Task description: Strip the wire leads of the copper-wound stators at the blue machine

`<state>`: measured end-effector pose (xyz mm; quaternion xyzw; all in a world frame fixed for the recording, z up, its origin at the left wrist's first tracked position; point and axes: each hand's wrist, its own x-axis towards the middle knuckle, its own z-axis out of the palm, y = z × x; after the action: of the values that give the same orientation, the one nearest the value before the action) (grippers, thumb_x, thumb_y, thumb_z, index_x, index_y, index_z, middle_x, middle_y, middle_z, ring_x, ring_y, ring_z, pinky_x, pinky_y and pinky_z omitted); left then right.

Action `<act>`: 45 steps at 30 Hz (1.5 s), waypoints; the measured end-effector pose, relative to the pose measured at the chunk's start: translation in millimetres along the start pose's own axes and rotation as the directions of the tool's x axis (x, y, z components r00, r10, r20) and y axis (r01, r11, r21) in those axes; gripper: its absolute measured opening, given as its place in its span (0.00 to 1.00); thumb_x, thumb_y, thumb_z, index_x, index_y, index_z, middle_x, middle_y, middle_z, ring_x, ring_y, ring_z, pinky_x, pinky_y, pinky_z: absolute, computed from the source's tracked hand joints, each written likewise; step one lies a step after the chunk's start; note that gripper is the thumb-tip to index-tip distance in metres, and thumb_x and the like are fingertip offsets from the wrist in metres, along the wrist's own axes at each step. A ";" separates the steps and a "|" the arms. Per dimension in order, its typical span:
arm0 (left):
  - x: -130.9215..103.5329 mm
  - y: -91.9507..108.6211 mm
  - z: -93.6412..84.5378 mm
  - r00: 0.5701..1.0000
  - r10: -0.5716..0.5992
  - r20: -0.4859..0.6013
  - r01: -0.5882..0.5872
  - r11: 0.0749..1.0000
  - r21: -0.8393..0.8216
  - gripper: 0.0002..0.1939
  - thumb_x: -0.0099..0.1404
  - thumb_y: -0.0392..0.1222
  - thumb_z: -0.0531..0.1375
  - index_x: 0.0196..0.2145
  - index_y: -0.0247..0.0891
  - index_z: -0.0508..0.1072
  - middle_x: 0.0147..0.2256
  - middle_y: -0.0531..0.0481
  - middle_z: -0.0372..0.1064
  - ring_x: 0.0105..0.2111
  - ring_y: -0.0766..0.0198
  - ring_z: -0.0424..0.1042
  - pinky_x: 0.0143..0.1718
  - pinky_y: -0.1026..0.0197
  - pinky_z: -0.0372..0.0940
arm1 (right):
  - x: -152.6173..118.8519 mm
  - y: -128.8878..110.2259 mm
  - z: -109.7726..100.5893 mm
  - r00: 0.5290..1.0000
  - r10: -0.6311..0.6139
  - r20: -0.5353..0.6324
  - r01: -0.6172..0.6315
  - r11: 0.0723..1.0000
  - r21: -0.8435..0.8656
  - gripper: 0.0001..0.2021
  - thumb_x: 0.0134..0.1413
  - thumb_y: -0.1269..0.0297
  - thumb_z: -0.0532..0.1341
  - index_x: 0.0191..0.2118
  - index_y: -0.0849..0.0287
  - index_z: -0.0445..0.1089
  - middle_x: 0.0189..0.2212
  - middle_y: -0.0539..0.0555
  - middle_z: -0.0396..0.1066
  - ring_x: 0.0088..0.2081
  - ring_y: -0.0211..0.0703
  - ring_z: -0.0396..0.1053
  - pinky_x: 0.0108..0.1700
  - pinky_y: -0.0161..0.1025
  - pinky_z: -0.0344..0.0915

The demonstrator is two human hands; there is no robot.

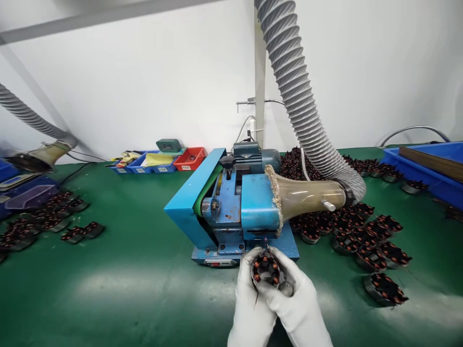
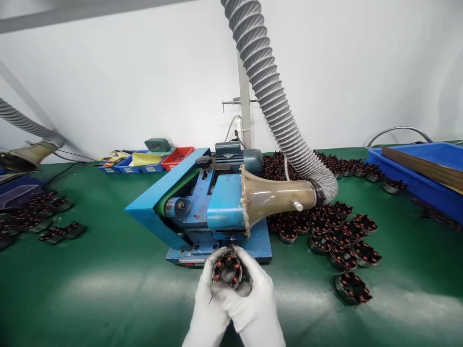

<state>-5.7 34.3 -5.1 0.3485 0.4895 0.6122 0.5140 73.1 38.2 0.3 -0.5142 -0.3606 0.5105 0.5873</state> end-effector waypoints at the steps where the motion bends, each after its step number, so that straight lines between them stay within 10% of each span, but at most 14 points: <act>1: 4.9 -2.7 2.8 1.000 -0.030 -0.010 0.029 0.997 -0.072 0.18 0.51 0.33 0.62 0.42 0.42 0.68 0.42 0.49 0.71 0.43 0.59 0.70 0.46 0.58 0.64 | 2.6 1.5 4.9 1.000 -0.009 -0.021 0.007 0.997 -0.078 0.27 0.29 0.60 0.72 0.42 0.60 0.75 0.41 0.61 0.77 0.43 0.58 0.74 0.46 0.48 0.71; 12: 30.6 8.1 13.4 0.996 -0.075 0.038 0.081 0.978 -0.195 0.14 0.49 0.32 0.61 0.36 0.41 0.68 0.35 0.51 0.74 0.37 0.63 0.73 0.42 0.61 0.67 | 23.4 -13.2 18.0 0.994 -0.108 -0.024 0.096 0.949 -0.301 0.21 0.42 0.53 0.66 0.41 0.62 0.75 0.39 0.62 0.78 0.39 0.56 0.75 0.45 0.49 0.71; 22: -4.7 5.6 -19.8 0.994 -0.105 0.017 0.105 0.994 0.026 0.15 0.52 0.39 0.63 0.39 0.41 0.71 0.41 0.46 0.72 0.42 0.56 0.71 0.47 0.58 0.64 | -17.7 21.5 7.4 0.982 -0.114 -0.150 0.053 0.930 -0.363 0.27 0.35 0.47 0.67 0.42 0.60 0.77 0.39 0.62 0.78 0.40 0.58 0.75 0.45 0.44 0.72; 36: 30.6 12.2 11.0 0.996 -0.047 0.081 0.045 0.999 0.026 0.13 0.54 0.32 0.56 0.40 0.39 0.63 0.40 0.45 0.71 0.41 0.60 0.72 0.45 0.57 0.66 | 22.6 -6.3 19.3 0.994 -0.081 -0.073 0.062 0.970 -0.234 0.20 0.41 0.52 0.66 0.39 0.61 0.75 0.39 0.61 0.78 0.40 0.57 0.75 0.45 0.49 0.71; 45: -14.2 1.8 -18.7 0.992 -0.126 0.023 0.124 0.991 0.057 0.17 0.47 0.39 0.66 0.37 0.42 0.74 0.40 0.46 0.73 0.43 0.52 0.72 0.44 0.60 0.66 | -32.7 28.0 -2.8 0.987 -0.033 -0.160 -0.006 0.971 -0.238 0.22 0.37 0.54 0.68 0.41 0.59 0.77 0.41 0.62 0.77 0.43 0.60 0.74 0.44 0.43 0.73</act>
<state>-20.4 16.1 -7.5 0.3393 0.5205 0.5602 0.5478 62.1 4.4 -24.2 -0.6182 -0.3734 0.4160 0.5526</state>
